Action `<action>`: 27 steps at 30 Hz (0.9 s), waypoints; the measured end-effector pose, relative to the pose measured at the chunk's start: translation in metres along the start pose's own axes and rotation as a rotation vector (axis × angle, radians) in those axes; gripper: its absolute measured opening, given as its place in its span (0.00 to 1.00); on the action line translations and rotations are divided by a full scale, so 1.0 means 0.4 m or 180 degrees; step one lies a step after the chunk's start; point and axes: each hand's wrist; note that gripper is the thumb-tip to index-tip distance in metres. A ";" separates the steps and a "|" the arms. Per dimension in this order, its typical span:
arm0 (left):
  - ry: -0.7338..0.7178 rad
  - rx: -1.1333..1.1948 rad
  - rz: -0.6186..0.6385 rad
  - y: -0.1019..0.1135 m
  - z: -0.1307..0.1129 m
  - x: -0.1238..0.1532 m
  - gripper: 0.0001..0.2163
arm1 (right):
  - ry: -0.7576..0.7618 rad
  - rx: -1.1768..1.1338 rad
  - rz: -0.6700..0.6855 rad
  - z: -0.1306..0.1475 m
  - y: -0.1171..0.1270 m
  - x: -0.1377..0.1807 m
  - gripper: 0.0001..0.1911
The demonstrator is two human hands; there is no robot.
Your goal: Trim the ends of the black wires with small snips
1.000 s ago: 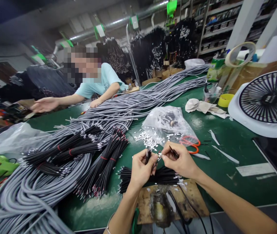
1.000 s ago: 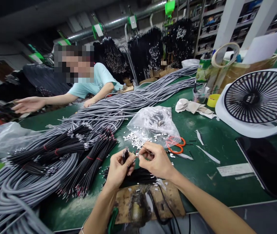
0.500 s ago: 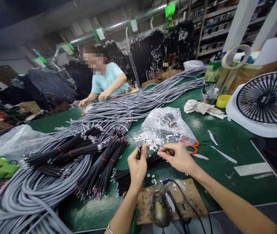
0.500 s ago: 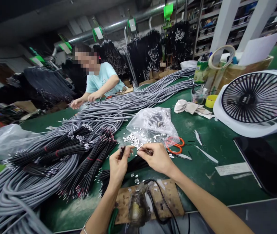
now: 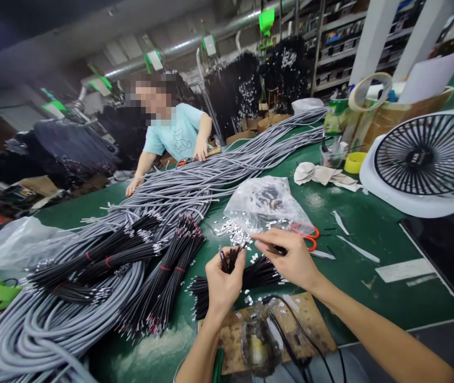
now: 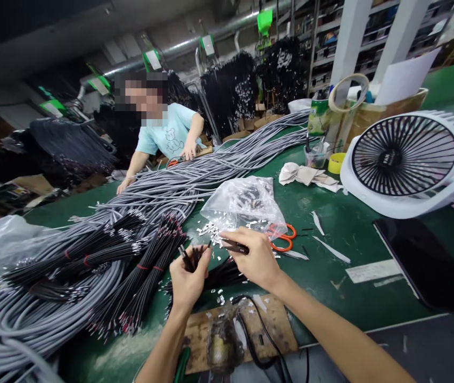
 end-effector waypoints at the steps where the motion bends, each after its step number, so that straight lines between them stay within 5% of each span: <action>1: -0.0072 -0.0127 0.0040 0.002 -0.004 0.003 0.11 | 0.0032 -0.0087 0.0057 0.003 -0.002 0.001 0.12; 15: -0.0330 -0.0313 0.0219 0.006 -0.015 -0.001 0.10 | -0.0086 -0.0027 0.0056 0.019 -0.013 0.005 0.12; 27: -0.0013 -0.0341 0.0061 0.019 0.008 0.014 0.15 | 0.0532 0.0518 0.0234 0.001 -0.019 0.030 0.20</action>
Point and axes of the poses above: each hand's wrist, its own x-axis away from the middle knuckle, its own y-axis out of the back of the hand, z = x × y, and after that the axes turned 3 degrees about -z, right-handed
